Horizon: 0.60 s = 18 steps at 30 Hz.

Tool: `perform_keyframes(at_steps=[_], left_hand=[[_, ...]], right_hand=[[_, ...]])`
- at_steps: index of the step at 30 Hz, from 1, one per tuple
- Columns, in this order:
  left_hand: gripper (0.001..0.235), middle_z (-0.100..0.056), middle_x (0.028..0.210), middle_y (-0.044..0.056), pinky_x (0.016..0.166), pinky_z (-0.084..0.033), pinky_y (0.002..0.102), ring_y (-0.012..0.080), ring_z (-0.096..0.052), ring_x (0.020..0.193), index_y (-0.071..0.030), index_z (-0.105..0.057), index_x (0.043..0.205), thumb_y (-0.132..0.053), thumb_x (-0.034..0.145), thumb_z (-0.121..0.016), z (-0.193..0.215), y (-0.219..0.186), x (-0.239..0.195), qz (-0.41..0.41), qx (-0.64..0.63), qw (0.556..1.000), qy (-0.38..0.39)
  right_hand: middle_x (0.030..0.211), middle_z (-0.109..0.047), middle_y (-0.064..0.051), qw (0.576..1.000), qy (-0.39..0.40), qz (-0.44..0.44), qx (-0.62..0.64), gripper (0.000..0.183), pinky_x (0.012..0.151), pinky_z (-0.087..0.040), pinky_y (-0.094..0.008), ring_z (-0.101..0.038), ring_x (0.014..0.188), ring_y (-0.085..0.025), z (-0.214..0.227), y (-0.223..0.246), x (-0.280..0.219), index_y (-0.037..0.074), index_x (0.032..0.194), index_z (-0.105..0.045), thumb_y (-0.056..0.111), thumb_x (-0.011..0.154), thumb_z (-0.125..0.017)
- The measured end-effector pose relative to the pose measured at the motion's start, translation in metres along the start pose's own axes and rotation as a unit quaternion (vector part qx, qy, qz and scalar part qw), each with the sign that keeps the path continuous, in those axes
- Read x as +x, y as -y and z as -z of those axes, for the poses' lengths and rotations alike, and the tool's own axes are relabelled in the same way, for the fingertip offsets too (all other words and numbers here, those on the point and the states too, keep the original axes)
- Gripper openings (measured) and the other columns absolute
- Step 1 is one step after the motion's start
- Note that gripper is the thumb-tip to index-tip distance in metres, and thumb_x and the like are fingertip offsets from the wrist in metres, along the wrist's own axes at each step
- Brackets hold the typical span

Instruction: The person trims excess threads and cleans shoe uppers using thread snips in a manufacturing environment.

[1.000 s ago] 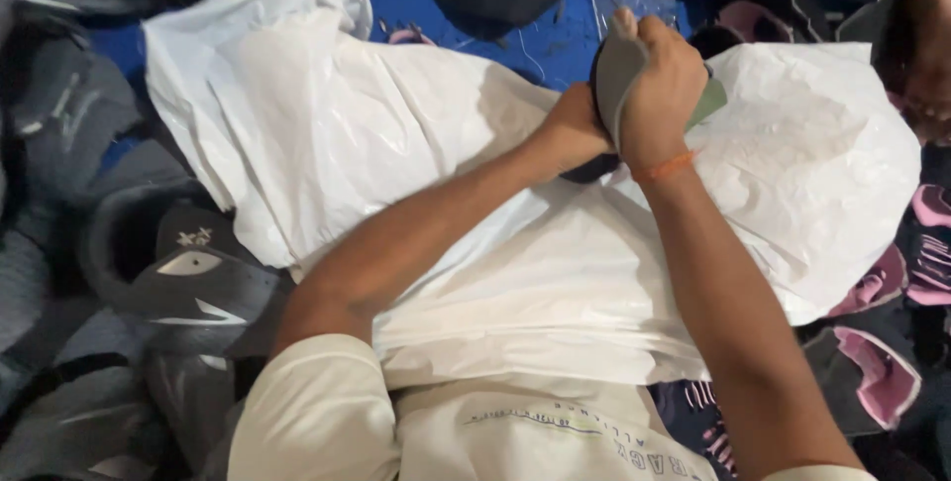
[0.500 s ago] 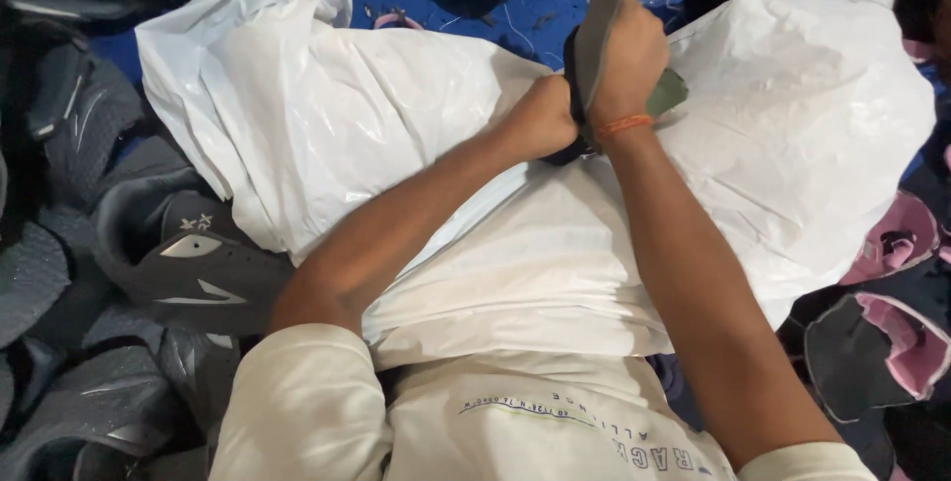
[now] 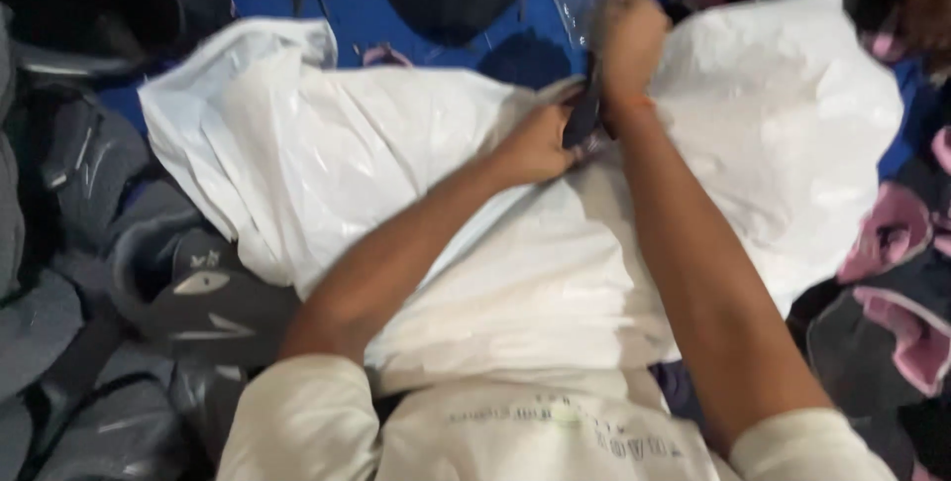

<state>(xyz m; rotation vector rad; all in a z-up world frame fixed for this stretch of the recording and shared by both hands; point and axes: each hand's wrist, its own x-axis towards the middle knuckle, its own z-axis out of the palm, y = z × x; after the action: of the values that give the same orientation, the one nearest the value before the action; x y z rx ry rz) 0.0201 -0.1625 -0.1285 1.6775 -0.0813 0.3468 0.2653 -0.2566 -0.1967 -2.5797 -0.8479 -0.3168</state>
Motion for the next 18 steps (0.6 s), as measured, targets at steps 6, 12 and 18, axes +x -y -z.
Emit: perform_keyframes(at_steps=[6, 12, 18], left_hand=[[0.036, -0.076, 0.096, 0.005, 0.085, -0.058, 0.034, 0.0173, -0.071, 0.089, 0.002, -0.072, 0.103, 0.002, 0.068, -0.082, 0.012, 0.005, 0.004, 0.257, -0.313, 0.912, -0.067], [0.036, -0.078, 0.098, 0.006, 0.089, -0.056, 0.033, 0.0176, -0.072, 0.091, 0.001, -0.075, 0.102, 0.005, 0.067, -0.082, 0.019, -0.001, 0.013, 0.263, -0.371, 0.889, -0.059], [0.040, -0.074, 0.101, 0.007, 0.084, -0.056, 0.032, 0.0170, -0.070, 0.096, -0.005, -0.064, 0.106, -0.001, 0.071, -0.083, 0.018, 0.012, 0.009, 0.198, -0.282, 0.937, -0.064]], right_hand=[[0.084, -0.060, -0.008, 0.963, 0.098, -0.002, 0.253, 0.027, 0.063, -0.046, -0.040, -0.057, 0.074, -0.024, 0.082, 0.007, -0.014, 0.004, 0.098, -0.062, 0.028, 0.110, -0.061], [0.081, -0.054, -0.005, 0.976, 0.170, 0.075, 0.112, 0.020, 0.065, -0.042, -0.036, -0.053, 0.074, -0.021, 0.136, 0.104, -0.005, 0.007, 0.096, -0.055, 0.020, 0.108, -0.065], [0.078, -0.057, -0.016, 0.988, 0.092, 0.061, 0.108, 0.035, 0.063, -0.045, -0.044, -0.057, 0.069, -0.036, 0.132, 0.186, -0.040, 0.001, 0.085, -0.056, 0.019, 0.111, -0.071]])
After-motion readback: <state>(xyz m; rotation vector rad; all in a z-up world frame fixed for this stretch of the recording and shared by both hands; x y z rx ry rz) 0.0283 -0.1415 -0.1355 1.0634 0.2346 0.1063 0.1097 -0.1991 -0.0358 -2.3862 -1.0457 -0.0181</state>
